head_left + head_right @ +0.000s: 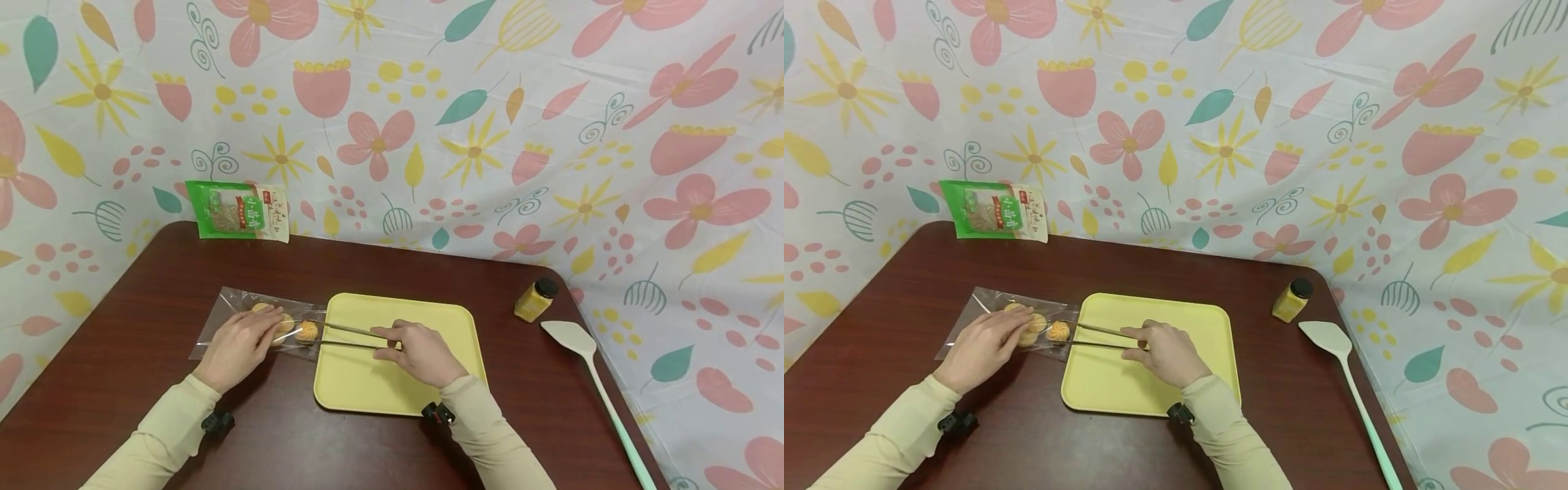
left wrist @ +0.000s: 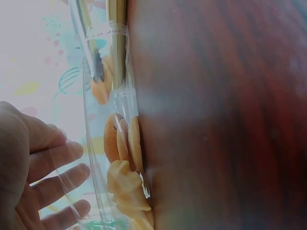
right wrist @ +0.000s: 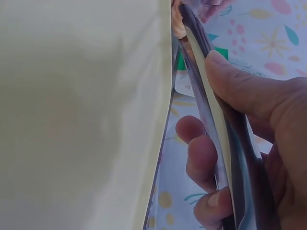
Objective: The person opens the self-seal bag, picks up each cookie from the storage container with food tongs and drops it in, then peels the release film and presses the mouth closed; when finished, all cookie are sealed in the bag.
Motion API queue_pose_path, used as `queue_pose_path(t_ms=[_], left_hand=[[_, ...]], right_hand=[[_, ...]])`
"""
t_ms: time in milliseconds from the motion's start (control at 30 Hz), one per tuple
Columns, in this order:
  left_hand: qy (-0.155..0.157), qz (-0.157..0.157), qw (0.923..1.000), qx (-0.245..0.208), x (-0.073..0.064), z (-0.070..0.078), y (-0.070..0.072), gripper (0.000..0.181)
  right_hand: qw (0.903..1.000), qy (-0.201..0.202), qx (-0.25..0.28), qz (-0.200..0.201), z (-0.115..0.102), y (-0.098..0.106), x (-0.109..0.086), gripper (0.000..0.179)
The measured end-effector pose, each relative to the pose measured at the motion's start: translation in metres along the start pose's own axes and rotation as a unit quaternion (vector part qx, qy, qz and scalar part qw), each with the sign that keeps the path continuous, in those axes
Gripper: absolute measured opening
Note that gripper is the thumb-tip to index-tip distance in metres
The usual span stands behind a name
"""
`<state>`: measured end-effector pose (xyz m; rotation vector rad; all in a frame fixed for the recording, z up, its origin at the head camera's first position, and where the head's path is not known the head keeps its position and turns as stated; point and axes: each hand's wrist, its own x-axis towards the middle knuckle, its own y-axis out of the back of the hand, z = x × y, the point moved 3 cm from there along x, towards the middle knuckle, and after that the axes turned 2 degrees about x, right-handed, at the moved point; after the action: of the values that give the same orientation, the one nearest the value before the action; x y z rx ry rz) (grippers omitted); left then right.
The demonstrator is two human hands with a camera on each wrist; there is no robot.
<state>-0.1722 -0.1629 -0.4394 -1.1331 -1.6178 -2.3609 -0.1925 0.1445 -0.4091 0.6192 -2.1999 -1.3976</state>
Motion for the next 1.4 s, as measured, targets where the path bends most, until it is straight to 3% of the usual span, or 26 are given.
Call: queue_pose_path(t_ms=[900, 1400], left_hand=[[-0.001, -0.008, 1.0000, 0.000, -0.001, -0.001, 0.001, 0.031], [-0.004, -0.004, 1.0000, -0.006, 0.001, 0.000, 0.002, 0.029]], right_hand=[[0.9988, 0.021, 0.021, -0.038, -0.024, -0.019, 0.036, 0.046], [0.9978, -0.004, 0.045, -0.048, -0.021, -0.016, 0.029, 0.049]])
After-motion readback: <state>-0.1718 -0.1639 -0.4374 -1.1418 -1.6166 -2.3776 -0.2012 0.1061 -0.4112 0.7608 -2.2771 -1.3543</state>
